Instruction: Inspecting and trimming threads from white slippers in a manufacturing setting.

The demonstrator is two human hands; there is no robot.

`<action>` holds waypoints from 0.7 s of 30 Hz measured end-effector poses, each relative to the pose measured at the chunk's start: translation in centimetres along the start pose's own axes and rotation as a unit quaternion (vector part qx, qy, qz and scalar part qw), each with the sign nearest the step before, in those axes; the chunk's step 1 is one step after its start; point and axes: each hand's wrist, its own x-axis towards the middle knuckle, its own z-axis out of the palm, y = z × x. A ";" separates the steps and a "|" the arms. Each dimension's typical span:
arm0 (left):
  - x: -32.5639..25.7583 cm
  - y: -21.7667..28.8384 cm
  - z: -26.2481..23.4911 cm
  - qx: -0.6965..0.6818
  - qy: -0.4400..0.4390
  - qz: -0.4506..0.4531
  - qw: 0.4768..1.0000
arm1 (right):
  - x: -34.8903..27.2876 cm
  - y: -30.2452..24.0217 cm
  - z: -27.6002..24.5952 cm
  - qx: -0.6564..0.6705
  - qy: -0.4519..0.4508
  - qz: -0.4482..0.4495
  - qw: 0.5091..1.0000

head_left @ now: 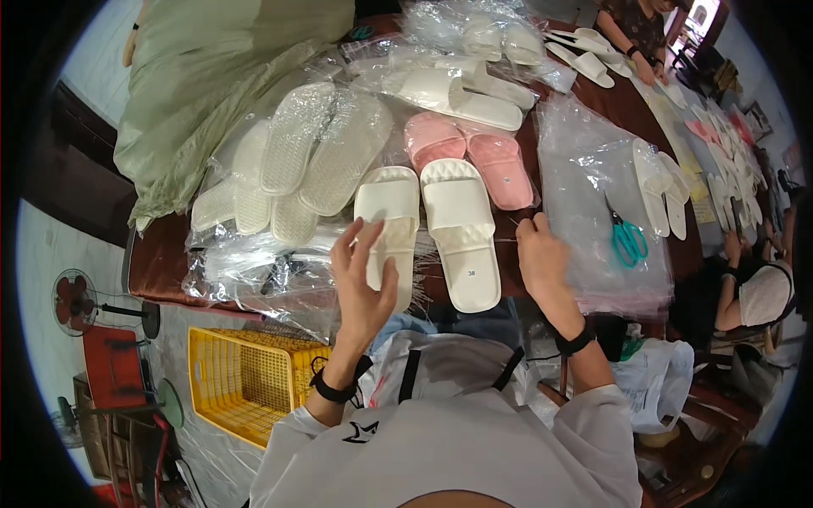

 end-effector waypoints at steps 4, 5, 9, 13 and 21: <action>-0.3 0.5 0.9 -0.003 -0.036 0.017 0.999 | -0.5 0.2 -3.4 0.111 0.123 -0.022 0.986; -0.4 0.2 1.4 0.004 -0.050 0.036 0.998 | -0.6 0.8 -4.0 0.161 0.156 -0.038 0.974; -0.3 1.0 2.8 0.021 -0.110 0.101 0.989 | -1.5 1.4 -8.1 0.314 0.124 0.068 0.939; -0.6 1.1 3.6 0.042 -0.134 0.093 0.986 | -2.9 1.4 -11.3 0.433 0.184 0.126 0.874; -1.2 2.7 1.0 -0.071 -0.128 0.036 0.989 | -5.5 -1.1 -12.6 0.483 0.135 0.107 0.858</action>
